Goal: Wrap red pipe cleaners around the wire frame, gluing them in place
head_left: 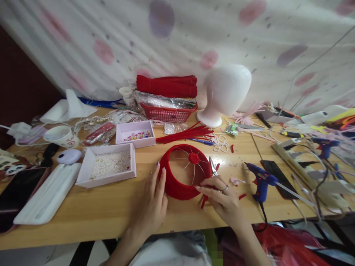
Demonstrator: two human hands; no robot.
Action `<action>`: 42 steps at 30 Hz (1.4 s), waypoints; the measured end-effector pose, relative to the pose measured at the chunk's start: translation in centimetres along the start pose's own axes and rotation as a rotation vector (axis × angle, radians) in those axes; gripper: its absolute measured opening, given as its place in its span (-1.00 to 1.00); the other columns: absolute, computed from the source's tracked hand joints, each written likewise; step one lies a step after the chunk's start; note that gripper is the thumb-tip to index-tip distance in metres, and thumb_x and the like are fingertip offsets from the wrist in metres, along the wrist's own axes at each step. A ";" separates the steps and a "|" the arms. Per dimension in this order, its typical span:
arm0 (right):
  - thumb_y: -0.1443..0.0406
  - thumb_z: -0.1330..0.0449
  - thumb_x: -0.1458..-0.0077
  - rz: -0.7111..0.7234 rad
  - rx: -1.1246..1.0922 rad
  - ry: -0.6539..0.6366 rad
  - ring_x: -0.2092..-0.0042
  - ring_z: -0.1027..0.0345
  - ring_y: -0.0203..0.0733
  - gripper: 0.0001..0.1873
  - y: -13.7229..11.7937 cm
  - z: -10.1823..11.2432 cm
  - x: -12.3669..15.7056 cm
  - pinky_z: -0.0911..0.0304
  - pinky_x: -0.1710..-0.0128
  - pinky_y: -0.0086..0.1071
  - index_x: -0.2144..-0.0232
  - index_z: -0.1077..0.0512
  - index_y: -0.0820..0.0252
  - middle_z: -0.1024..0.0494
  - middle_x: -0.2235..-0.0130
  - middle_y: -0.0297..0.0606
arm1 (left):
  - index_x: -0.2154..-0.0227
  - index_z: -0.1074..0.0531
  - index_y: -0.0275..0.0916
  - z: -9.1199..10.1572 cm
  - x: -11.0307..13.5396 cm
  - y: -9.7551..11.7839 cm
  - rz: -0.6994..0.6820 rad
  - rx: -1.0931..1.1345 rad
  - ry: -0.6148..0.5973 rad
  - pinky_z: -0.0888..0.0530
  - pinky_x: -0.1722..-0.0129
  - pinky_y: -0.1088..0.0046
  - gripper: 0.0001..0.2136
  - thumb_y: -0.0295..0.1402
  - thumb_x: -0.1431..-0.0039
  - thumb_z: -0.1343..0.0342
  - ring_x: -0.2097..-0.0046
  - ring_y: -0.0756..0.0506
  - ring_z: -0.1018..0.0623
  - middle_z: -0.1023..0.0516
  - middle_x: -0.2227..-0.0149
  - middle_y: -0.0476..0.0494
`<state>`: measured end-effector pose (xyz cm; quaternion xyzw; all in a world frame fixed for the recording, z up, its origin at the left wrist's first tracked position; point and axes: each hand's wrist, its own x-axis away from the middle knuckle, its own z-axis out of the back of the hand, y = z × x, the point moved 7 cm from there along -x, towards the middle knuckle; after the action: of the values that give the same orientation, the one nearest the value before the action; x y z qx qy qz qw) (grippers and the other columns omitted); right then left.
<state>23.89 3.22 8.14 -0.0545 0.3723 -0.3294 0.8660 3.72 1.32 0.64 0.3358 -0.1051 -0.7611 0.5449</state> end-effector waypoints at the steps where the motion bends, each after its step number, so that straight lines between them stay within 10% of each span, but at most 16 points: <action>1: 0.62 -0.05 -0.17 -0.002 0.002 0.005 0.19 -0.48 -0.21 -0.51 0.1 0.0 0.0 -0.45 0.22 -0.29 0.08 -0.57 0.06 -0.60 0.21 -0.23 | -0.49 0.40 -0.08 -0.1 0.0 0.0 -0.011 -0.004 -0.004 -0.31 -0.34 -0.10 -0.21 -0.64 -0.34 0.16 -0.51 -0.32 -0.03 0.07 -0.51 -0.37; 31: 0.58 -0.07 -0.20 -0.017 -0.038 -0.020 0.21 -0.51 -0.24 -0.53 0.9 -0.1 -0.1 -0.43 -0.09 -0.08 0.05 -0.58 0.01 -0.62 0.22 -0.30 | -0.47 0.24 0.15 -0.5 0.6 0.1 0.031 0.019 -0.025 -0.33 -0.33 -0.09 -0.17 -0.72 -0.30 0.18 -0.51 -0.36 0.03 0.41 -0.53 -0.21; 42: 0.56 -0.05 -0.23 -0.042 0.010 -0.043 0.16 -0.48 -0.19 -0.52 0.8 0.0 -0.1 -0.46 -0.06 -0.07 0.02 -0.55 -0.02 -0.63 0.20 -0.28 | -0.49 0.28 0.02 0.5 0.7 0.1 0.034 0.093 0.054 -0.43 -0.28 0.02 -0.25 -0.60 -0.39 0.10 -0.46 -0.30 -0.16 0.06 -0.48 -0.36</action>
<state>24.30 3.91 7.86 -0.0650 0.3506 -0.3482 0.8670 3.32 0.53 0.74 0.3793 -0.1313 -0.7367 0.5442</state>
